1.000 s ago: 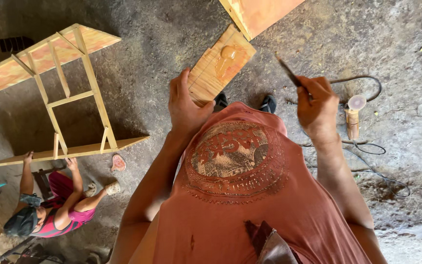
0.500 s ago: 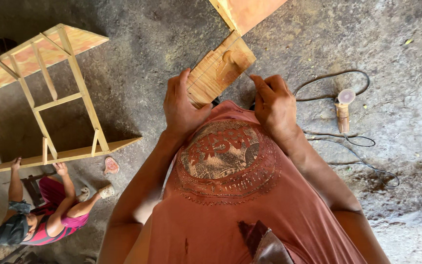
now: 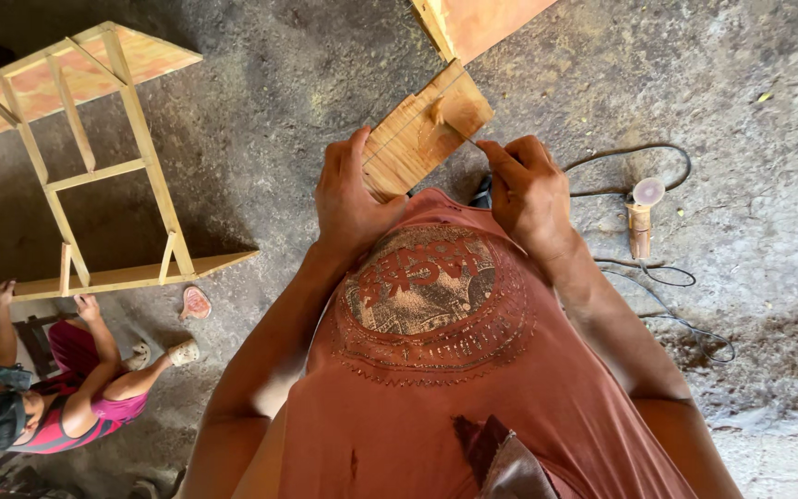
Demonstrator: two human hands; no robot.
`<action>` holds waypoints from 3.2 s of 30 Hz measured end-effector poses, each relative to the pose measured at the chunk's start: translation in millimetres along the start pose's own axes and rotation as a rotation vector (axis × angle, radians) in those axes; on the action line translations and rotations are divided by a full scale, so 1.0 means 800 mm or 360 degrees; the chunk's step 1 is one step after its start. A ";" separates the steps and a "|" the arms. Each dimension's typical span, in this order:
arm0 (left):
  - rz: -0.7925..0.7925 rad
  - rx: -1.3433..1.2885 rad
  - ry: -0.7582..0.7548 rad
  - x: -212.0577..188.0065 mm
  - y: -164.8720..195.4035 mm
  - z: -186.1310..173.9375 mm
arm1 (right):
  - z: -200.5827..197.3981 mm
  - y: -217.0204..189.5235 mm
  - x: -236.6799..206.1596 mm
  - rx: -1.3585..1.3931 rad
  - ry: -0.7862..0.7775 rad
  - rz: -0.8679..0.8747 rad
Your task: The person uses a small knife to spread an orange wood filler over spots on stained furniture panels, wiping excess with a small wood block. They then sit on the floor and use the knife to scrape and trim a small wood block against a panel edge.
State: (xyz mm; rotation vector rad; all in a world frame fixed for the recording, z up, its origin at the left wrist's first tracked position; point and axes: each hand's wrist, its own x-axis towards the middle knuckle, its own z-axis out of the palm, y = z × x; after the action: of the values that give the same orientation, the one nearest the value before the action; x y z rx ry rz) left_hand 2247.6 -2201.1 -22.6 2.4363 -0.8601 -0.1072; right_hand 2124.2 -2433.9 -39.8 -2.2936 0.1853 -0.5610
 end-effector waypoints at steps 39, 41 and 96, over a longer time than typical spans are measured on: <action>0.0173 -0.0241 -0.0152 0.060 0.055 0.042 | -0.090 0.032 -0.018 -0.0397 0.0235 0.0179; 0.0227 -0.0300 -0.0194 0.083 0.071 0.053 | -0.110 0.047 -0.019 -0.0466 0.0311 0.0171; -0.0952 -0.0903 0.0175 1.629 0.624 0.803 | -0.921 1.362 1.142 -0.0449 0.0282 0.0474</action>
State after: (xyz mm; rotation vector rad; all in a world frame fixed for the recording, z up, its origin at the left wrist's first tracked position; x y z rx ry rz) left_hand 2842.0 -3610.0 -171.0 2.0461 -0.0094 -0.3761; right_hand 2648.6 -3947.3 -45.6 -2.4204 0.7200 -0.6119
